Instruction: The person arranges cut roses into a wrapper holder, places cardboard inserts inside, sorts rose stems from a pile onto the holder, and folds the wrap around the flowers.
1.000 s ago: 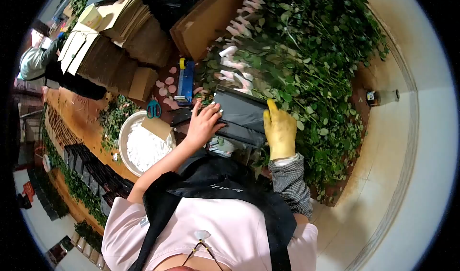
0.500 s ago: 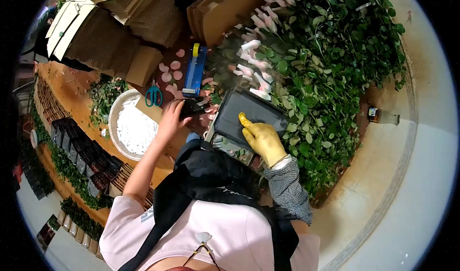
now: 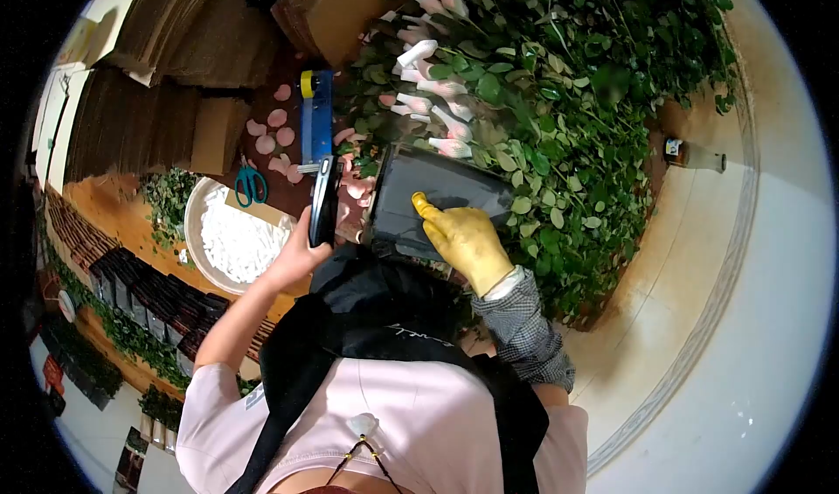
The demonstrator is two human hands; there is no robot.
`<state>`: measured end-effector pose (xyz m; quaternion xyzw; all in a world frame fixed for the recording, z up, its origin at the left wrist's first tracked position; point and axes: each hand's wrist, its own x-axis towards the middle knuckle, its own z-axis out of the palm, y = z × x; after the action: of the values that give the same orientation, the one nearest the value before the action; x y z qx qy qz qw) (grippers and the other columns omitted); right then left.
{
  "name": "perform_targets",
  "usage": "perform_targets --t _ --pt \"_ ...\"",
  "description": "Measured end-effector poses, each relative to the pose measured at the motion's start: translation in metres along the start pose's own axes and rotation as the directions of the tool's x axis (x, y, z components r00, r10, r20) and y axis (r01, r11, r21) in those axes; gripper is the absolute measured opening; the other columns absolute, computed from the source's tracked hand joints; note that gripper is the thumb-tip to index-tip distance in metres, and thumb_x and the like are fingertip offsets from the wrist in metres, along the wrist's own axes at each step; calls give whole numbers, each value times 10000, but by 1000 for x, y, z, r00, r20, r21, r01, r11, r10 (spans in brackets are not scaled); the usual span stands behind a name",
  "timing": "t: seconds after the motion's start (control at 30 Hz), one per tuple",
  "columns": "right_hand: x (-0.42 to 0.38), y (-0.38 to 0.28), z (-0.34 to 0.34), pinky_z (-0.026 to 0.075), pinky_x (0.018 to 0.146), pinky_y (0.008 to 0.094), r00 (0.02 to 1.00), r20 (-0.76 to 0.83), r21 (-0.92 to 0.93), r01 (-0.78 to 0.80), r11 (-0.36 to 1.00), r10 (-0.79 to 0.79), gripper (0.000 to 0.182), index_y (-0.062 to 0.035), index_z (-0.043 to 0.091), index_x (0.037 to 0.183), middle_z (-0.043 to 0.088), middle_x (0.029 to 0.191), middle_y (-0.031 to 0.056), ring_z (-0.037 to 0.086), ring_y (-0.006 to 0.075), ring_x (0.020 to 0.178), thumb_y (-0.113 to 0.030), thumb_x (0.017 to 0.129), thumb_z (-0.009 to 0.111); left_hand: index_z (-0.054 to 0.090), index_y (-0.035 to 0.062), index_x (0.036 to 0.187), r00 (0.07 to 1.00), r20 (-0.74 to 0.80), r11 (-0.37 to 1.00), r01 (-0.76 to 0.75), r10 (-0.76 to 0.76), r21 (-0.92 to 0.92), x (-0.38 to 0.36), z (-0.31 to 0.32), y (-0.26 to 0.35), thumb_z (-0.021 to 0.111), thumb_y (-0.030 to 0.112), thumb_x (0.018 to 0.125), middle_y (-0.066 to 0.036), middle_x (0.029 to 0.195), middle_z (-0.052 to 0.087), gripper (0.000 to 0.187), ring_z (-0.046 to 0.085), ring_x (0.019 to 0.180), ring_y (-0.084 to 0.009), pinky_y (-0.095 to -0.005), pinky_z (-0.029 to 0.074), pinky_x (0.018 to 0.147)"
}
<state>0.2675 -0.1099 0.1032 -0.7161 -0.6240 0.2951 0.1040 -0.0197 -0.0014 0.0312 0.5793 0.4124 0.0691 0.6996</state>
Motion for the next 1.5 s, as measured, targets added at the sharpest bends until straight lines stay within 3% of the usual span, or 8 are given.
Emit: perform_targets --t 0.23,0.37,0.5,0.77,0.93,1.1,1.3,1.5 --pt "-3 0 6 468 668 427 996 -82 -54 31 998 -35 234 -122 703 1135 602 691 70 599 287 671 -180 910 672 372 -34 1454 892 -28 451 -201 451 870 -5 38 20 617 -37 717 -239 1274 483 776 499 1151 -397 -475 405 969" --pt "-5 5 10 471 674 426 993 -107 -35 53 998 -56 244 -116 702 1136 613 702 70 605 285 680 -166 898 682 435 8 1427 953 209 857 -291 220 424 9 1 35 627 20 752 -242 1162 576 702 577 1090 -422 -441 479 961" --pt "-3 10 13 480 673 432 991 -112 -102 66 993 -78 255 -111 699 1136 631 727 93 618 294 705 -157 885 692 664 34 1018 982 24 654 -145 190 742 32 19 8 729 313 800 -203 749 683 360 680 723 -402 -486 562 679" --pt "1 6 5 509 637 338 997 62 7 -53 999 52 366 -119 650 1312 662 791 78 629 197 693 -143 947 651 469 8 1366 919 -184 915 -291 348 278 -12 37 -54 697 39 781 -253 1230 599 628 572 1140 -447 -491 479 926" --pt "4 2 0 512 639 286 985 129 49 -126 991 119 405 -133 597 1383 659 784 80 624 149 676 -155 979 623 526 126 1408 819 -119 340 -98 562 935 -42 20 -50 549 117 836 -124 1172 579 573 555 1062 -277 -423 384 980" --pt "4 -1 -4 518 660 346 973 152 150 -194 969 171 396 -155 632 1342 666 775 95 650 209 699 -167 947 642 512 131 1418 761 299 -1 -366 576 931 -5 -1 -33 533 125 857 -125 1132 576 562 540 1060 -256 -405 411 977" --pt "4 1 2 522 657 336 976 143 145 -184 972 164 397 -159 625 1355 670 777 88 652 197 684 -141 958 624 558 74 959 781 354 -49 -385 514 921 32 -16 -46 580 170 813 -27 777 506 176 551 713 -167 -291 422 707" --pt "3 3 1 522 662 357 978 123 191 -189 963 168 364 -131 651 1309 658 745 112 654 239 692 -134 946 628 491 139 1424 712 355 127 -527 606 840 26 -46 -22 606 60 809 -108 1244 580 631 544 1176 -309 -437 416 1060"
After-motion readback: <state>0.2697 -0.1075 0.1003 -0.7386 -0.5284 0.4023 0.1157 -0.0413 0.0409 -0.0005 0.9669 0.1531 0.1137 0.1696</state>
